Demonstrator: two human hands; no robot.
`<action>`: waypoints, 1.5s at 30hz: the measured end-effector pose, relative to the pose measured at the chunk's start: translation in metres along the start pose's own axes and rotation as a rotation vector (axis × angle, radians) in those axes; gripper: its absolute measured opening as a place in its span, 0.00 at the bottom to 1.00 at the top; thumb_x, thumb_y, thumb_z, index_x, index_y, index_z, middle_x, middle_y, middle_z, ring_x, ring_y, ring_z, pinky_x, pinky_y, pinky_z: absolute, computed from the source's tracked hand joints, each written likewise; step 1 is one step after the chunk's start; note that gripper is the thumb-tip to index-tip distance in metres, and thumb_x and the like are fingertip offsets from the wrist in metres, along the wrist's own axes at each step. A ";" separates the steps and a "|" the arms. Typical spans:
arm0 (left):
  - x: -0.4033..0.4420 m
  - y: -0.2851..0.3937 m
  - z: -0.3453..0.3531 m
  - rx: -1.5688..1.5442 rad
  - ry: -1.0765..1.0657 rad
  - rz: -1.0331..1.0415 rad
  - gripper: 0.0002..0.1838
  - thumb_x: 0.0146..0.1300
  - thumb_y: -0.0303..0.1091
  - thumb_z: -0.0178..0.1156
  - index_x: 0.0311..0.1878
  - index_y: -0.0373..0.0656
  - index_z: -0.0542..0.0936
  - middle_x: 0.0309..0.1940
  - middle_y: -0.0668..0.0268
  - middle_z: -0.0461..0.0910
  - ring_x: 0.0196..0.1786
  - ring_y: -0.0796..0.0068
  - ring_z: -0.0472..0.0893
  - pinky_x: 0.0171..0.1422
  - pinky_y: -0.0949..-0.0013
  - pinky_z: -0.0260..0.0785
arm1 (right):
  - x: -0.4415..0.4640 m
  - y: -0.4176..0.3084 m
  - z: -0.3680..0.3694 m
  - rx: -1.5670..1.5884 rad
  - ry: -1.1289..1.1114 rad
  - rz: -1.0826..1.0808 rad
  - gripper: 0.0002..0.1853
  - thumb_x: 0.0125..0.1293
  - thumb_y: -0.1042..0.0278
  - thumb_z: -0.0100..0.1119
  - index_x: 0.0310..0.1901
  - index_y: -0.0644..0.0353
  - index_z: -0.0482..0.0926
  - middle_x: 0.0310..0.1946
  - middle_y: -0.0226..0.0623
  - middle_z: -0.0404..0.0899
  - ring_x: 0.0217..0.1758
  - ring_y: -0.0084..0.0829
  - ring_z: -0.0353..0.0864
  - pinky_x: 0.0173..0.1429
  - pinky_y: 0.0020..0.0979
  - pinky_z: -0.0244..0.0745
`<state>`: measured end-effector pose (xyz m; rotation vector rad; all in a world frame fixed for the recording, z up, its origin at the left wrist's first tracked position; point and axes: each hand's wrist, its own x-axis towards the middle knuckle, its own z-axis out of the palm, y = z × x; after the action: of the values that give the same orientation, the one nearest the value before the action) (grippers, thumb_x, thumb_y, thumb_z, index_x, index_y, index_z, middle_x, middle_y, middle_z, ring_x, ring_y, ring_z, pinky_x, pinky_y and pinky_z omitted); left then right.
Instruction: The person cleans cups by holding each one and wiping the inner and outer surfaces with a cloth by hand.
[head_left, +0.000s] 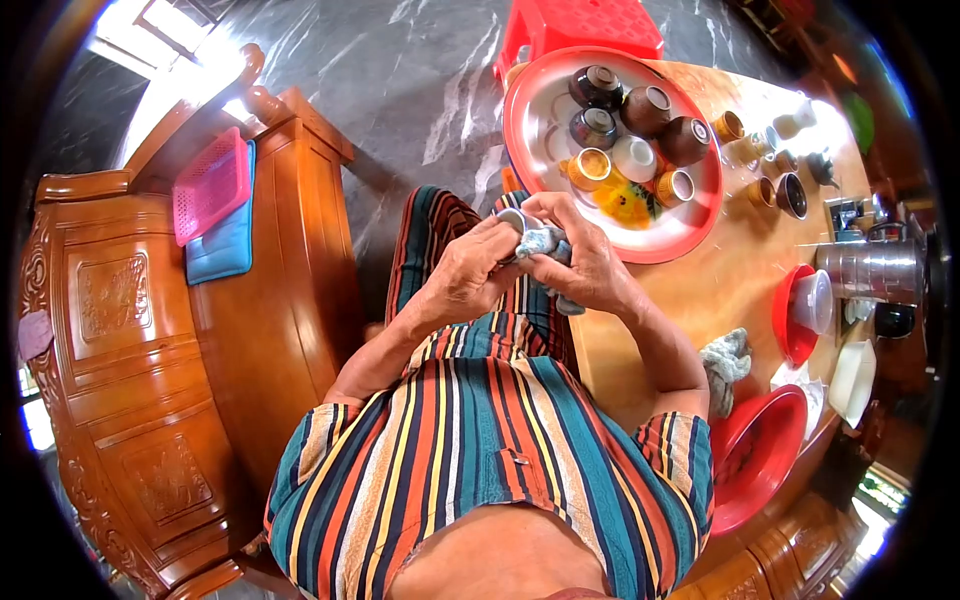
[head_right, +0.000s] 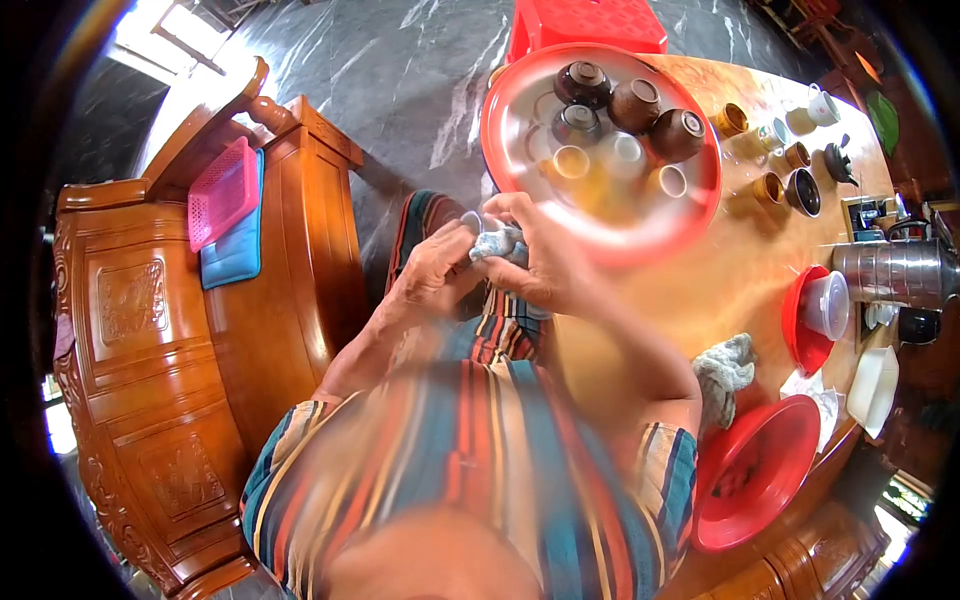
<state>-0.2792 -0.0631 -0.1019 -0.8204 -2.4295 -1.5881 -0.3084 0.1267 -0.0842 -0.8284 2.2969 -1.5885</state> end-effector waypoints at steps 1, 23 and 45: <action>0.000 0.001 0.001 -0.021 -0.020 0.001 0.15 0.51 0.18 0.62 0.43 0.36 0.75 0.38 0.55 0.76 0.48 0.50 0.76 0.51 0.58 0.70 | -0.001 0.002 0.001 0.079 -0.004 0.040 0.23 0.60 0.60 0.61 0.53 0.60 0.69 0.43 0.37 0.74 0.49 0.29 0.74 0.55 0.33 0.69; -0.022 -0.003 0.016 -0.557 -0.037 -0.460 0.12 0.63 0.31 0.63 0.45 0.33 0.76 0.30 0.69 0.77 0.34 0.84 0.73 0.37 0.75 0.68 | 0.002 0.010 -0.005 -0.112 0.162 -0.093 0.07 0.64 0.69 0.58 0.38 0.62 0.73 0.35 0.35 0.72 0.39 0.28 0.72 0.44 0.29 0.68; -0.011 0.017 -0.006 -1.137 -0.068 -0.478 0.16 0.59 0.27 0.66 0.50 0.34 0.78 0.40 0.68 0.80 0.43 0.81 0.79 0.49 0.76 0.73 | 0.005 0.033 -0.005 0.380 -0.027 0.196 0.14 0.69 0.56 0.54 0.38 0.60 0.78 0.35 0.23 0.75 0.39 0.14 0.71 0.44 0.20 0.66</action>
<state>-0.2622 -0.0668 -0.0896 -0.3408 -1.6321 -3.2133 -0.3247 0.1360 -0.1116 -0.5109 1.8983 -1.8240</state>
